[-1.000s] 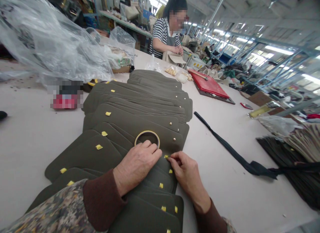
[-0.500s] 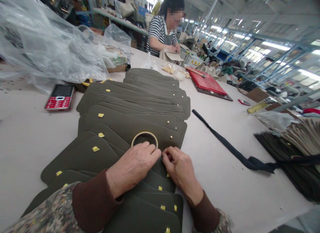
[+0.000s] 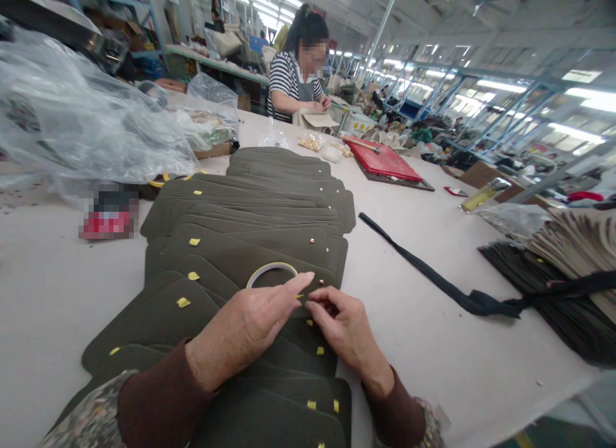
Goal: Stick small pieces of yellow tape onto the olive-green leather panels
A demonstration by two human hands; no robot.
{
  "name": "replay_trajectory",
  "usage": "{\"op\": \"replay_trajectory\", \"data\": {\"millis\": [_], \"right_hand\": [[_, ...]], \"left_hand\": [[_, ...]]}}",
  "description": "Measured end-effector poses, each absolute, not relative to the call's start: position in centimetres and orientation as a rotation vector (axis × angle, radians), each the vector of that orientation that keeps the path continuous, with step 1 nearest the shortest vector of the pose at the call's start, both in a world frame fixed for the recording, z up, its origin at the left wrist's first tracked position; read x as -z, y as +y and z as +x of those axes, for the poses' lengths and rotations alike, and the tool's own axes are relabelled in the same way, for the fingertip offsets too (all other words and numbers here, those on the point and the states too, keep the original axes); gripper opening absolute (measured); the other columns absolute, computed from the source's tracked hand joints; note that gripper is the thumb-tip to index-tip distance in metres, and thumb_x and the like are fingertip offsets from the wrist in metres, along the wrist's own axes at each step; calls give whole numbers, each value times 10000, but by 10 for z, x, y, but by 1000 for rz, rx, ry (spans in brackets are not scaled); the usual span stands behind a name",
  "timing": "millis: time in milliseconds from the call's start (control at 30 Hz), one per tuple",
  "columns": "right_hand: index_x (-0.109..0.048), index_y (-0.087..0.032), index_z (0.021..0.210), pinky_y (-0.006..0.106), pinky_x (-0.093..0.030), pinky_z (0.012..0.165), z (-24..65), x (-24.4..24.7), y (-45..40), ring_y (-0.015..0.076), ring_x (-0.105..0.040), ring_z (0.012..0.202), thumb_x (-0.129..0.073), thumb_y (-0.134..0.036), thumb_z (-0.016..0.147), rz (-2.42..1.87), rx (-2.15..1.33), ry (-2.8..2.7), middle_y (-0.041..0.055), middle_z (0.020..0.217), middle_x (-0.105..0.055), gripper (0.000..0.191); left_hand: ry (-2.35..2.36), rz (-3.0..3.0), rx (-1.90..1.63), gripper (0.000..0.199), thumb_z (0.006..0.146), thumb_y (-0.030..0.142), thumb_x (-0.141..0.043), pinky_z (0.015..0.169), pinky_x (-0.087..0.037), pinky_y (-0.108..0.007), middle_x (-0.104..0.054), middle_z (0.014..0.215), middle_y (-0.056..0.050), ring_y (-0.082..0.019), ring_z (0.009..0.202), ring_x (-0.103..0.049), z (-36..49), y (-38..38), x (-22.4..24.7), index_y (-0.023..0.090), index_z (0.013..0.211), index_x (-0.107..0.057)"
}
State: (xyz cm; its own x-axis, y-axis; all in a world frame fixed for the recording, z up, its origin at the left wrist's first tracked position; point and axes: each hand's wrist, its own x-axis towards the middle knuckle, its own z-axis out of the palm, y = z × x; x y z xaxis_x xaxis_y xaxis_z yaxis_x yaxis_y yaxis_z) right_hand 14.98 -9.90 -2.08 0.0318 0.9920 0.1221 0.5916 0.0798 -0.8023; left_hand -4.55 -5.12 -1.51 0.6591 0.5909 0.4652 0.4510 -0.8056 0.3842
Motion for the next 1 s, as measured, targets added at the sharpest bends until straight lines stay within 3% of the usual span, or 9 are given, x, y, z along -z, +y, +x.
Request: {"op": "replay_trajectory", "data": {"millis": [133,267,400,567,667,833,1000], "right_hand": [[-660,-186,1035,262,-509,674,149,7,-104,153,-625,739,-564,-176,857,-1312,-586,-1677,52,897,-685,202],[-656,-200,991,294,-514,754,147,6,-104,170,-626,824,-522,-133,890,-1186,-452,-1850,66,914,-684,181],[-643,-186,863,275,-492,674,146,15,-104,164,-618,723,-511,-83,854,-1184,-297,-1908,52,776,-665,167],[-627,-178,769,265,-463,602,141,20,-111,152,-586,615,-507,-79,809,-1248,-142,-1882,40,685,-636,161],[-640,-178,731,247,-455,548,136,19,-111,135,-567,551,-541,-124,784,-1364,-337,-1705,17,634,-625,125],[-617,-164,678,199,-418,395,144,24,-99,99,-518,386,-641,-302,738,-1458,-1038,-1033,-36,484,-567,152],[-676,-133,741,196,-474,441,168,31,-91,95,-570,422,-766,-402,666,-1450,-1125,-855,-11,533,-627,293]], "left_hand": [[896,2678,-805,390,975,253,-405,763,-568,-247,-704,1098,-81,-155,916,-701,-43,-55,19,172,1354,-354],[843,2712,-851,343,982,263,-390,733,-564,-241,-716,1035,-76,-154,876,-706,-38,-59,18,163,1310,-369],[794,2680,-803,237,980,212,-378,657,-529,-217,-698,922,-28,-135,790,-691,-35,-63,13,182,1210,-422],[827,2628,-650,153,953,134,-377,623,-469,-230,-625,797,13,-128,716,-634,-36,-62,12,205,928,-510],[854,2680,-701,185,946,133,-371,587,-435,-239,-586,738,14,-130,656,-587,-33,-62,10,200,846,-512],[812,2820,-848,216,944,135,-369,522,-384,-247,-536,663,17,-133,576,-505,-25,-67,6,200,798,-514],[1045,2930,-451,116,903,103,-470,679,-492,-305,-617,894,-47,-200,823,-576,-27,-59,9,183,916,-553]]}}
